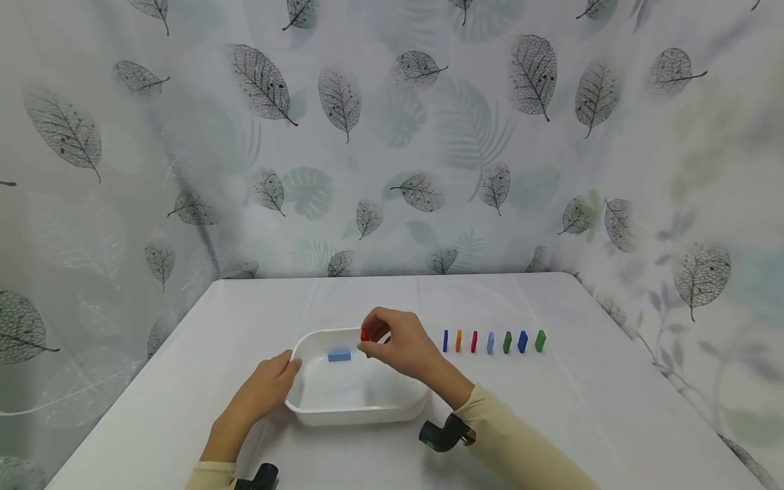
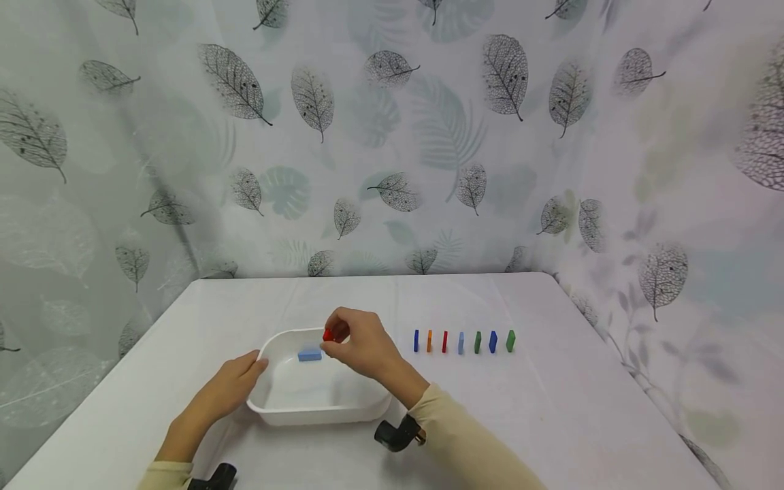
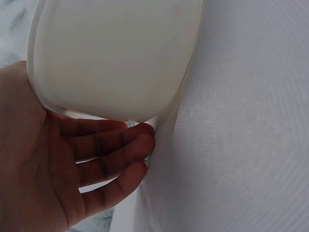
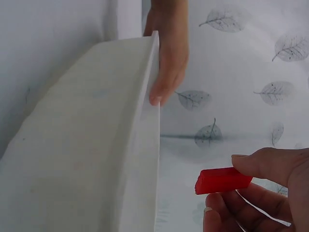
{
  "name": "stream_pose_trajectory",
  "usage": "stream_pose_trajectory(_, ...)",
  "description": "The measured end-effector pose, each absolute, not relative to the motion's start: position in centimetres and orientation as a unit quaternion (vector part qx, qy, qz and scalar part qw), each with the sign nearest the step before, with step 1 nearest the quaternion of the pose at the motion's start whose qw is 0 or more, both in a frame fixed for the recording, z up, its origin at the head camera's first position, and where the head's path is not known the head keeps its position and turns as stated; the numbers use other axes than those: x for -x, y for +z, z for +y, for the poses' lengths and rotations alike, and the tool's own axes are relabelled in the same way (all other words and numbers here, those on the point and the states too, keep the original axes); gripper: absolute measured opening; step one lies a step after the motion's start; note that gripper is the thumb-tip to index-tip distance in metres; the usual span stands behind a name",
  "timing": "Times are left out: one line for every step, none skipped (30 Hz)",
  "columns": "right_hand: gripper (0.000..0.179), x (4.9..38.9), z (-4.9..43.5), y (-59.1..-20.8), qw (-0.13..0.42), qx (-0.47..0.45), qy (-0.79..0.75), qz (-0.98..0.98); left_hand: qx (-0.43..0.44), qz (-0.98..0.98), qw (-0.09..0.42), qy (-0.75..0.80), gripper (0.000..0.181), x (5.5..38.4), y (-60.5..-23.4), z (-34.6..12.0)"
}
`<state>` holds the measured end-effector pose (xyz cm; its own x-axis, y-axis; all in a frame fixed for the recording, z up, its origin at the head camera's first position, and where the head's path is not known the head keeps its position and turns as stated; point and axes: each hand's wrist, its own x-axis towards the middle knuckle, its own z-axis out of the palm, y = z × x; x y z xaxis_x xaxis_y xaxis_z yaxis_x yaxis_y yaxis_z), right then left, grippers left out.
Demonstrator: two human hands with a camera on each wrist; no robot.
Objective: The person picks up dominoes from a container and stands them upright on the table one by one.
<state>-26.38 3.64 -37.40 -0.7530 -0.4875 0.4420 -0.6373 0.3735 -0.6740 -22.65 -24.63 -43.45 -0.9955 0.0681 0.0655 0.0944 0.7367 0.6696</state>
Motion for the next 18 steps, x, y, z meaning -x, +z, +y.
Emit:
stream_pose_trajectory(0.019, 26.6, 3.9, -37.4, 0.088, -0.337, 0.444, -0.826, 0.043, -0.932, 0.017, -0.360, 0.033, 22.6, -43.4, -24.6)
stream_pose_trajectory(0.019, 26.7, 4.2, -37.3, 0.090, -0.334, 0.444, -0.827, 0.044, -0.931, 0.017, -0.361, 0.033, 22.6, -43.4, -24.6)
stream_pose_trajectory(0.019, 26.8, 4.5, -37.2, 0.092, -0.331, 0.446, -0.827, 0.044, -0.932, 0.017, -0.360, 0.033, 22.6, -43.4, -24.7)
stream_pose_trajectory(0.019, 27.0, 4.7, -37.1, 0.096, -0.328, 0.446, -0.827, 0.042, -0.932, 0.017, -0.361, 0.033, 22.6, -43.5, -24.7)
stream_pose_trajectory(0.019, 27.1, 5.0, -37.1, 0.099, -0.324, 0.446, -0.828, 0.042, -0.932, 0.017, -0.360, 0.032, 22.7, -43.5, -24.7)
stream_pose_trajectory(0.019, 27.3, 5.3, -37.0, 0.103, -0.320, 0.446, -0.829, 0.040, -0.932, 0.017, -0.361, 0.032, 22.7, -43.5, -24.7)
stream_pose_trajectory(0.019, 27.4, 5.7, -37.0, 0.106, -0.316, 0.446, -0.831, 0.041, -0.932, 0.017, -0.359, 0.032, 22.7, -43.6, -24.7)
stream_pose_trajectory(0.019, 27.5, 6.0, -36.9, 0.108, -0.311, 0.446, -0.833, 0.040, -0.932, 0.017, -0.359, 0.032, 22.7, -43.6, -24.7)
stream_pose_trajectory(0.019, 27.7, 6.3, -36.8, 0.110, -0.306, 0.444, -0.835, 0.039, -0.933, 0.017, -0.358, 0.032, 22.8, -43.6, -24.7)
stream_pose_trajectory(0.019, 27.8, 6.6, -36.8, 0.113, -0.300, 0.442, -0.838, 0.038, -0.933, 0.017, -0.358, 0.032, 22.8, -43.7, -24.7)
stream_pose_trajectory(0.020, 27.9, 6.9, -36.7, 0.115, -0.293, 0.441, -0.841, 0.038, -0.933, 0.017, -0.357, 0.032, 22.8, -43.7, -24.8)
stream_pose_trajectory(0.020, 28.0, 7.2, -36.7, 0.116, -0.286, 0.440, -0.843, 0.039, -0.933, 0.017, -0.357, 0.033, 22.8, -43.7, -24.8)
stream_pose_trajectory(0.020, 28.1, 7.5, -36.6, 0.117, -0.279, 0.439, -0.846, 0.040, -0.933, 0.018, -0.357, 0.034, 22.8, -43.7, -24.8)
stream_pose_trajectory(0.020, 28.3, 7.7, -36.6, 0.117, -0.273, 0.438, -0.848, 0.039, -0.933, 0.018, -0.357, 0.034, 22.8, -43.7, -24.8)
stream_pose_trajectory(0.020, 28.5, 8.0, -36.7, 0.117, -0.268, 0.438, -0.850, 0.039, -0.934, 0.018, -0.356, 0.034, 22.8, -43.6, -24.8)
stream_pose_trajectory(0.020, 28.6, 8.2, -36.7, 0.118, -0.262, 0.438, -0.852, 0.040, -0.934, 0.018, -0.356, 0.035, 22.7, -43.6, -24.7)
stream_pose_trajectory(0.020, 28.8, 8.5, -36.7, 0.117, -0.257, 0.439, -0.853, 0.040, -0.934, 0.018, -0.355, 0.035, 22.7, -43.6, -24.7)
stream_pose_trajectory(0.020, 28.9, 8.7, -36.8, 0.116, -0.253, 0.441, -0.853, 0.041, -0.934, 0.018, -0.355, 0.035, 22.7, -43.6, -24.7)
